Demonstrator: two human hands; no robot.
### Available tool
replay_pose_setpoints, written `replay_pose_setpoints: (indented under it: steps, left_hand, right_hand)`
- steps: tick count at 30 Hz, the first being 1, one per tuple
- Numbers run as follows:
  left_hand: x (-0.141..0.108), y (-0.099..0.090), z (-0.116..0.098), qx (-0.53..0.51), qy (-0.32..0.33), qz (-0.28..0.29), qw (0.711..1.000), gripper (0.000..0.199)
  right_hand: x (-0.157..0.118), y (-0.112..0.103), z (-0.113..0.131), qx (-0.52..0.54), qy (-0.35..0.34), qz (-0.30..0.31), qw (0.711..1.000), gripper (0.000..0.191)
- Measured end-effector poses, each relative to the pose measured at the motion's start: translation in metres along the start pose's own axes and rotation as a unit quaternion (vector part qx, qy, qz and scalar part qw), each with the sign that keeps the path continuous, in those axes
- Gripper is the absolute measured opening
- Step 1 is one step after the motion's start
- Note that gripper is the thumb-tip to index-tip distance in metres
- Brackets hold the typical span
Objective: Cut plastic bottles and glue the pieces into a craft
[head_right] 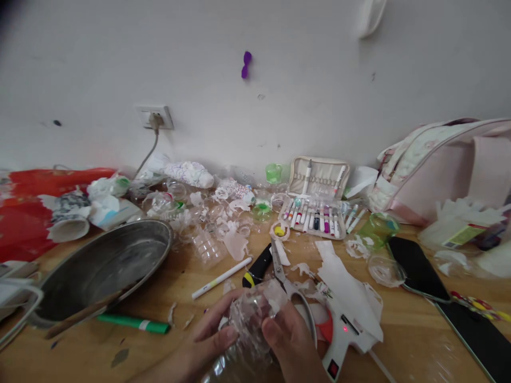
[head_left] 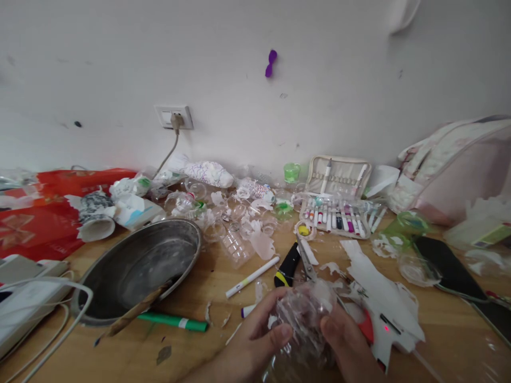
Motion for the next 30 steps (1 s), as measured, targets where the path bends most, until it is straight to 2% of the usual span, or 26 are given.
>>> replay_pose_setpoints:
  steps: [6,10,13,15,18,21,25,30]
  left_hand:
    - [0.0,0.001,0.0,-0.026,0.014,-0.006,1.0,0.038]
    - [0.002,-0.005,0.004,-0.066,0.027,-0.013,0.997,0.041]
    - [0.007,-0.013,0.006,-0.08,0.043,-0.039,0.995,0.037]
    - [0.009,-0.018,0.001,-0.079,0.078,-0.056,0.992,0.039]
    - [0.007,-0.019,-0.009,-0.055,0.132,-0.046,0.989,0.045]
    - [0.004,-0.015,-0.012,-0.01,0.136,-0.033,0.99,0.04]
    - [0.002,-0.018,-0.017,0.058,0.155,-0.067,0.984,0.039]
    - [0.008,-0.025,-0.019,0.061,0.158,-0.089,0.981,0.042]
  right_hand:
    - [0.002,-0.004,0.004,0.015,0.015,-0.013,1.0,0.042]
    - [0.002,-0.003,0.009,0.011,0.008,0.003,1.0,0.041]
    - [0.005,-0.01,0.013,0.028,-0.015,-0.043,0.999,0.052]
    - [0.007,-0.017,0.017,0.043,-0.043,-0.082,0.995,0.062]
    - [0.005,-0.017,0.017,0.067,-0.047,-0.089,0.993,0.063]
    - [0.0,-0.011,0.015,0.081,-0.031,-0.07,0.994,0.054]
    - [-0.009,-0.007,0.017,0.096,-0.027,-0.06,0.993,0.053]
    - [-0.01,-0.009,0.016,0.092,-0.008,-0.059,0.994,0.056]
Point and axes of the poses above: each hand's wrist, its own x-axis towards the middle knuckle, its own y-axis out of the palm, z = x × y, the point moved 8 cm from there along x, towards the middle knuckle, and after that the axes turned 15 degrees about -z, right-handed, at the moved point
